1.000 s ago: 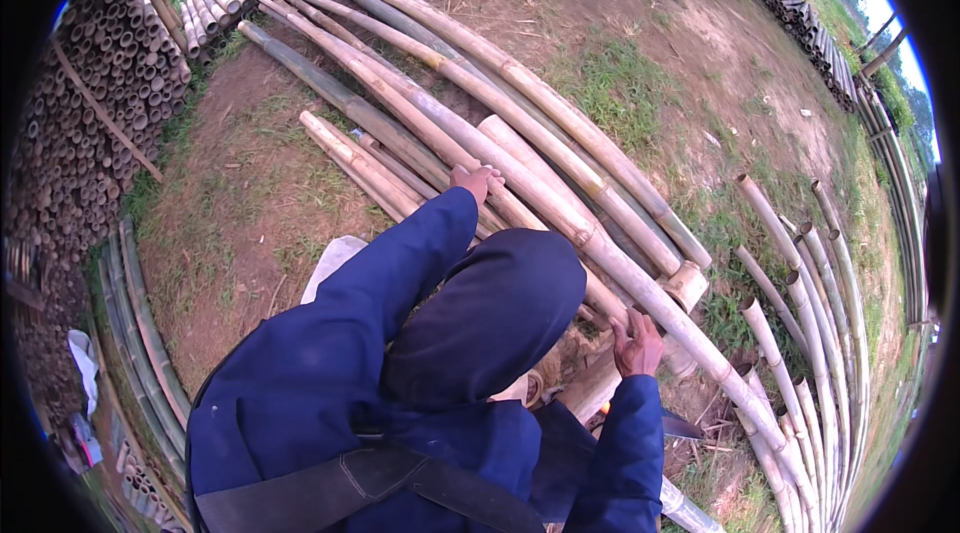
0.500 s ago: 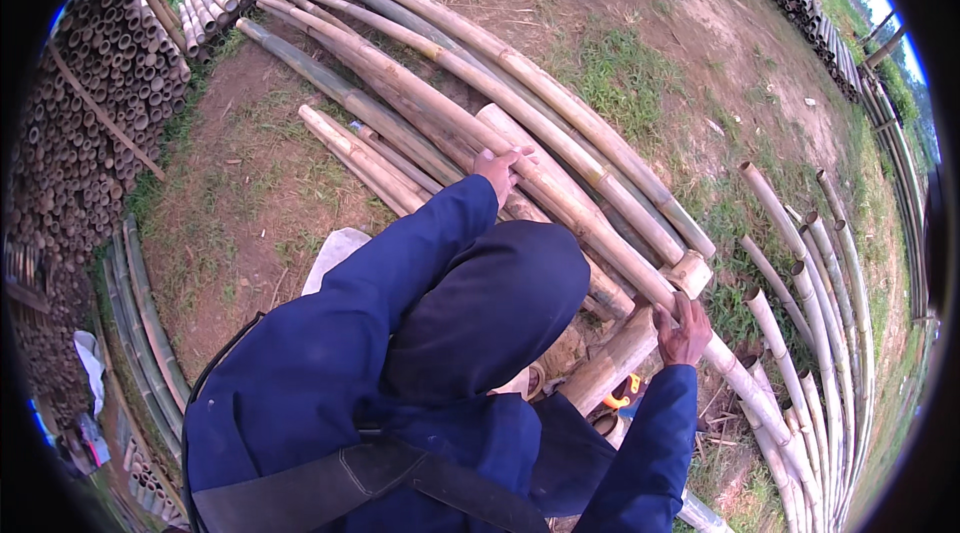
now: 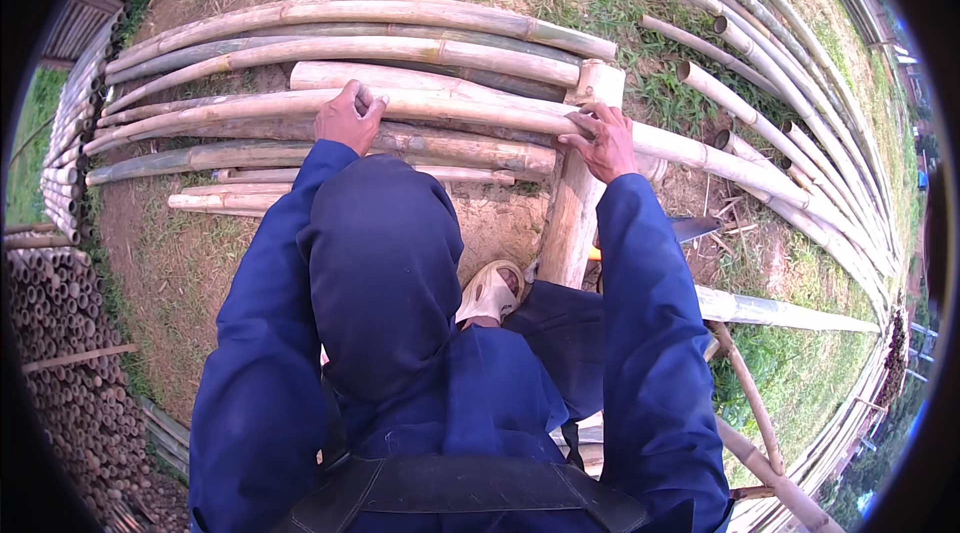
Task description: The person repeatedly selects bamboo poles from a pile, positions them on a wooden support, and cuts them to length using a hand saw. After each cut, the person sets the saw aside and moves the cut pieces before selecting another pole.
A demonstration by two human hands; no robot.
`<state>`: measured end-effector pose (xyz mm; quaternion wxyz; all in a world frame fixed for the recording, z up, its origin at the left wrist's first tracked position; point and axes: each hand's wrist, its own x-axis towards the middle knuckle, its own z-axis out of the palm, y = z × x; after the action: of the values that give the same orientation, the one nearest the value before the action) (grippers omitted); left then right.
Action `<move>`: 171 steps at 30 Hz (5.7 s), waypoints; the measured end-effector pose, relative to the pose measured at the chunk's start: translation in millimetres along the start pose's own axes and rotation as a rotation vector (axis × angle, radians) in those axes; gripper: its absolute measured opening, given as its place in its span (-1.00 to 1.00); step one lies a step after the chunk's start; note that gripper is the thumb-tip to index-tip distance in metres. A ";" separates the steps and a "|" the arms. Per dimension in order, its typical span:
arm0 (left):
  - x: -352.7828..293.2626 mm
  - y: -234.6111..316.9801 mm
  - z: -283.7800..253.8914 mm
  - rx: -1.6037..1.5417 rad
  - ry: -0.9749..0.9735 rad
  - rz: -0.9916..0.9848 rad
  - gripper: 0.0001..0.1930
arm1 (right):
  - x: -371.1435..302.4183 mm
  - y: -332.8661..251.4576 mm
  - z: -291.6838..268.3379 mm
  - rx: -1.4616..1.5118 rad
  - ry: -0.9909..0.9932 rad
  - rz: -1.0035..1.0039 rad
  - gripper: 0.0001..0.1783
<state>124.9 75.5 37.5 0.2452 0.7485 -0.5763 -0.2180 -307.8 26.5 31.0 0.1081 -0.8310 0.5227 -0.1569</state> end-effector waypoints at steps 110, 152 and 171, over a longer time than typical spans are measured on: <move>137.3 178.6 68.8 0.664 -0.460 0.565 -0.19 | -134.6 -126.4 -80.4 0.892 0.451 0.691 -0.77; 130.0 176.3 68.3 0.660 -0.421 0.596 -0.24 | -73.0 -73.3 -49.9 0.780 0.550 0.503 -0.73; 128.0 177.3 69.3 0.686 -0.469 0.585 -0.25 | -102.3 -78.5 -46.2 0.805 0.459 0.512 -0.78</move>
<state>-20.5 -94.8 87.1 -0.0998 0.5242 -0.8397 -0.1006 -300.9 151.8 85.8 0.3362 -0.5140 0.6174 -0.4916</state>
